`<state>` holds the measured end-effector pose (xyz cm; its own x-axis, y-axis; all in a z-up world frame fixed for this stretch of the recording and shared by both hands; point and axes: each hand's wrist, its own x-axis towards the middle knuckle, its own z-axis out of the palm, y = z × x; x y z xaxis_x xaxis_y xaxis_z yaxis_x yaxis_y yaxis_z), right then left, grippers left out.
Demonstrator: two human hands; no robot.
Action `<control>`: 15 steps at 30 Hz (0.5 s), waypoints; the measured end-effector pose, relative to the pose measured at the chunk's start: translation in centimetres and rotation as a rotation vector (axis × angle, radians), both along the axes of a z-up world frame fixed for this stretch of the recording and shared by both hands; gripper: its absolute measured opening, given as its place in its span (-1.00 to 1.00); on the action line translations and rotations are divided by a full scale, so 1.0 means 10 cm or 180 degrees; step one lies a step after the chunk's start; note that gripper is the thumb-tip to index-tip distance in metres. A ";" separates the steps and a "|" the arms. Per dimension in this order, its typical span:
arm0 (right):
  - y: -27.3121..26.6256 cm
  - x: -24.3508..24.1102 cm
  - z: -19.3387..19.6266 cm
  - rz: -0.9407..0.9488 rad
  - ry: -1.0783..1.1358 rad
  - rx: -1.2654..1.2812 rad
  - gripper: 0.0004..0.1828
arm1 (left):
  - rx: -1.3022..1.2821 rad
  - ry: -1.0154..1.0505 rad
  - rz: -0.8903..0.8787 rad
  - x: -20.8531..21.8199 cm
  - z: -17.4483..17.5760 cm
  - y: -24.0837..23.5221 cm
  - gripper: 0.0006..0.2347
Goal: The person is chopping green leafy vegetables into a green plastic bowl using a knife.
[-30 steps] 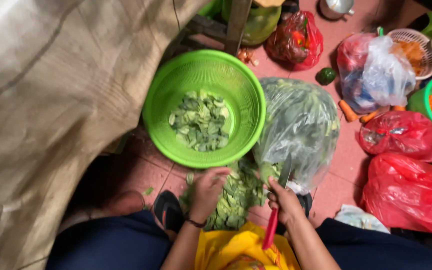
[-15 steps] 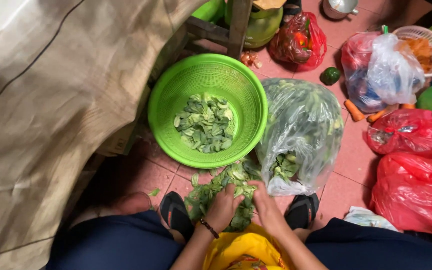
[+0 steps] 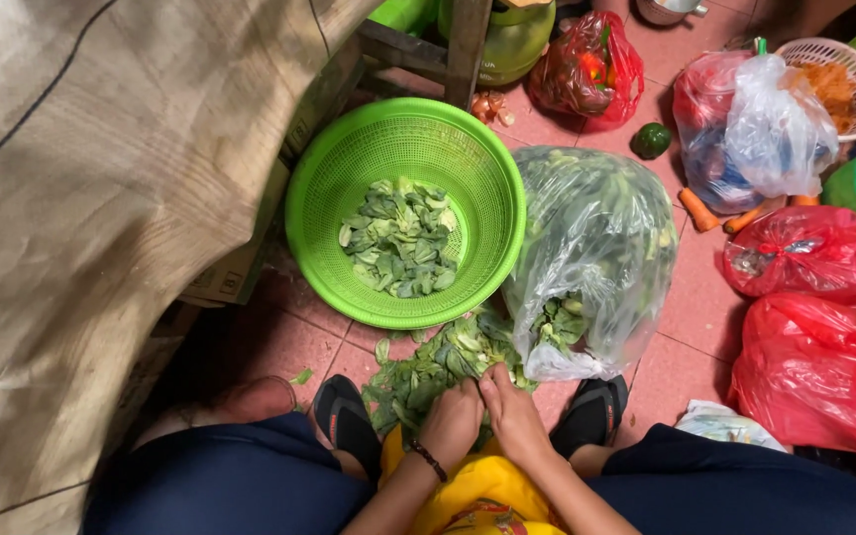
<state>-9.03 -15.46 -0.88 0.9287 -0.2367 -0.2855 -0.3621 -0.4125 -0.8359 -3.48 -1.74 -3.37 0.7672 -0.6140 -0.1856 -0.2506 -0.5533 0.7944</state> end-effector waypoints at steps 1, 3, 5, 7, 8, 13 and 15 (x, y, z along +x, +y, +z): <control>-0.02 -0.02 -0.18 -0.0025 -0.0073 -0.0082 -0.60 | 0.0110 0.0176 -0.0123 0.00 0.01 -0.01 -0.86; -0.07 0.10 0.02 -0.0341 0.0704 0.0525 -0.53 | -0.0040 -0.0019 -0.0266 0.00 0.04 -0.03 -0.85; -0.18 0.14 -0.06 -0.0648 0.1485 0.1130 -0.46 | -0.0194 -0.0211 -0.0407 0.05 -0.04 -0.01 -0.81; -0.36 0.08 -0.41 0.0016 0.0906 0.1030 -0.24 | -0.1200 0.1397 0.0090 0.16 -0.23 0.04 -0.75; -0.35 0.11 -0.25 0.0011 0.0912 0.1031 -0.24 | -0.1198 0.1404 0.0087 0.24 -0.09 0.07 -0.75; -0.31 0.15 -0.04 -0.0430 -0.0390 0.0673 -0.53 | -0.2936 0.3717 0.0970 0.45 0.15 0.15 -0.57; -0.21 0.22 0.29 -0.0555 0.0095 0.0543 -0.58 | -0.2963 0.3798 0.1090 0.41 0.12 0.11 -0.56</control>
<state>-6.83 -17.56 2.00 0.8685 -0.3386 -0.3619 -0.4412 -0.1952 -0.8759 0.67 -0.67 -2.18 0.5803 -0.6880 -0.4359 0.7868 0.3353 0.5182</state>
